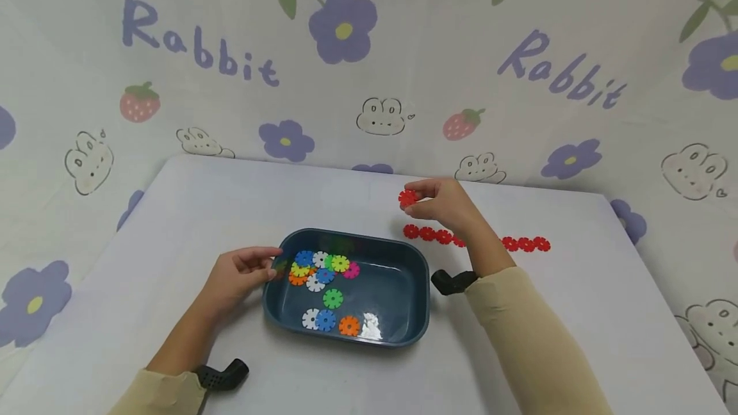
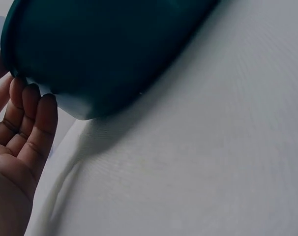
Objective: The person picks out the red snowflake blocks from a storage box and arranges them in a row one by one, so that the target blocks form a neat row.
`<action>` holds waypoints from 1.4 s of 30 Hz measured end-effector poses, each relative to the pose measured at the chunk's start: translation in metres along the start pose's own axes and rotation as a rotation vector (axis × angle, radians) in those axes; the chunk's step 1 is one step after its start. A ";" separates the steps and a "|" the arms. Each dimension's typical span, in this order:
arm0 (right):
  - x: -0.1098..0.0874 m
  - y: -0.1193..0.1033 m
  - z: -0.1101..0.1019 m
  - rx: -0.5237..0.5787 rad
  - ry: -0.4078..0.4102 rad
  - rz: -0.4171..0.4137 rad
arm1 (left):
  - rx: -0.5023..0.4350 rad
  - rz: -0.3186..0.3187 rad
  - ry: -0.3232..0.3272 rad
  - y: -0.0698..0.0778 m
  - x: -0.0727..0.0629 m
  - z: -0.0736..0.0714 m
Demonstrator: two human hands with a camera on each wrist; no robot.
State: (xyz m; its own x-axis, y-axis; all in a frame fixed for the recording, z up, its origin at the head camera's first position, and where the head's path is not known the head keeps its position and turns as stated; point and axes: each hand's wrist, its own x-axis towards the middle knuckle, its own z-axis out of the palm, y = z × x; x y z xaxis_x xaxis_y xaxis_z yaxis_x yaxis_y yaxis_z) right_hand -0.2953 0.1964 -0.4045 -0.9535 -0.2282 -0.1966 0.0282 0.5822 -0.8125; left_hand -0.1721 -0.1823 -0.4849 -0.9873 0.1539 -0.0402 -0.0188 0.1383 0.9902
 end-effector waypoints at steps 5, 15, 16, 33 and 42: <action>0.012 0.025 0.001 -0.050 0.013 0.048 | 0.013 0.025 -0.016 -0.005 0.000 -0.002; 0.021 0.041 0.017 -0.321 -0.032 -0.072 | -0.021 0.035 -0.024 -0.007 0.000 -0.004; 0.022 0.041 0.019 -0.332 -0.038 -0.076 | -0.024 0.036 -0.026 -0.007 0.000 -0.004; 0.028 0.043 0.036 -0.473 -0.117 -0.231 | -0.036 0.053 -0.025 -0.004 -0.002 -0.002; 0.026 0.043 0.039 -0.466 -0.119 -0.218 | -0.018 0.057 -0.022 -0.006 -0.003 -0.001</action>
State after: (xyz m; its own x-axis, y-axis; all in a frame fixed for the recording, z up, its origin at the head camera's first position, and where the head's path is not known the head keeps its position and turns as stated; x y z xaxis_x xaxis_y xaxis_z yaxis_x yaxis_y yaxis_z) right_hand -0.3074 0.1857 -0.4661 -0.8808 -0.4544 -0.1335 -0.3295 0.7904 -0.5163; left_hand -0.1695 -0.1841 -0.4902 -0.9830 0.1828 0.0135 0.0342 0.1110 0.9932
